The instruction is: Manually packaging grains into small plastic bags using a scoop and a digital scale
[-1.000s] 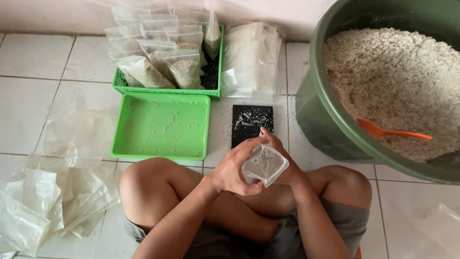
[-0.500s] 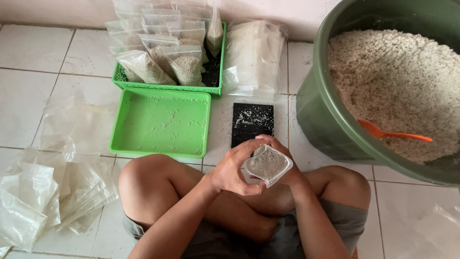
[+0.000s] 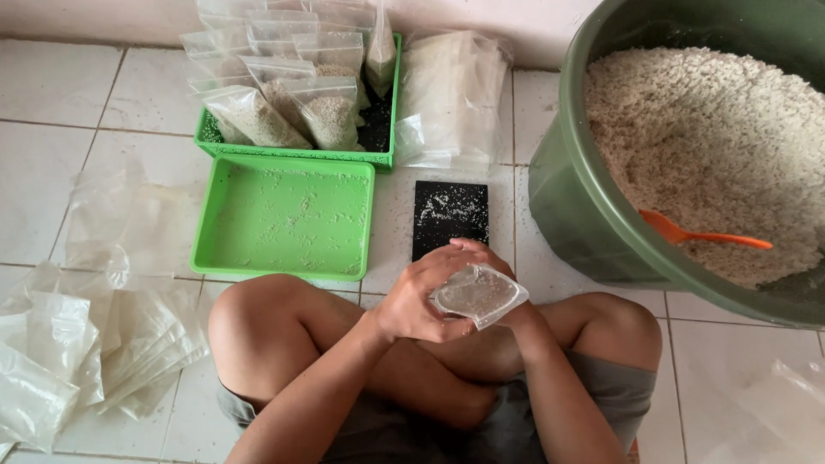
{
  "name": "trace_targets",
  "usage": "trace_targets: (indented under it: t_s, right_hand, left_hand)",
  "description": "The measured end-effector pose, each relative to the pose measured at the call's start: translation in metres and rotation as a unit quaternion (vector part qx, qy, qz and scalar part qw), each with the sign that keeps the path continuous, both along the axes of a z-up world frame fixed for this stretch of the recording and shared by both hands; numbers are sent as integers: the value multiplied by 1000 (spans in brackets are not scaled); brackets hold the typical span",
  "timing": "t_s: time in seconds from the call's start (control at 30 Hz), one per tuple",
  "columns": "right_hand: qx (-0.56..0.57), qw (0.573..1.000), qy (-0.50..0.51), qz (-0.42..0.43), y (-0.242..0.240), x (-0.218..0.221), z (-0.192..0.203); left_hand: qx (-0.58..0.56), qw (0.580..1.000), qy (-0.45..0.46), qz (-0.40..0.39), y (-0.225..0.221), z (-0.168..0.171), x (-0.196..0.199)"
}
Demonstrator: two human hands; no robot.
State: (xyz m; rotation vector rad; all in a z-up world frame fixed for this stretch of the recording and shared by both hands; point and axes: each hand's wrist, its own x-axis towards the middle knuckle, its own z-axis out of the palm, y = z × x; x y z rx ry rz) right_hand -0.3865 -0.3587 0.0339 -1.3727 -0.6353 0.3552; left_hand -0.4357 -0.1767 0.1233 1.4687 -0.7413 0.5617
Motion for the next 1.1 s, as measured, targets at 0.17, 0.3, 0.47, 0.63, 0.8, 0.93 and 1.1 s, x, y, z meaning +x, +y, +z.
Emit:
trace_targets:
  t_s: [0.17, 0.3, 0.47, 0.63, 0.8, 0.93, 1.1]
  right_hand:
    - [4, 994, 109, -27, 3, -7, 24]
    - [-35, 999, 18, -26, -3, 0, -7]
    - [10, 989, 143, -41, 3, -8, 42]
    - [-16, 982, 182, -49, 2, -10, 19]
    - [-141, 988, -50, -46, -2, -9, 22]
    - [-154, 982, -98, -42, 0, -7, 0]
    - [-104, 994, 4, -35, -5, 3, -36]
  left_hand:
    - [-2, 1000, 5, -3, -2, 3, -1]
    - [22, 999, 22, -13, 2, 3, -1]
    - [50, 998, 24, -8, 5, 1, 1]
    - [71, 997, 27, -11, 4, 7, 0]
    - [93, 995, 33, -8, 4, 6, 0]
    - [87, 996, 29, -10, 2, 5, -3]
    - [151, 988, 8, 33, 4, -10, 0]
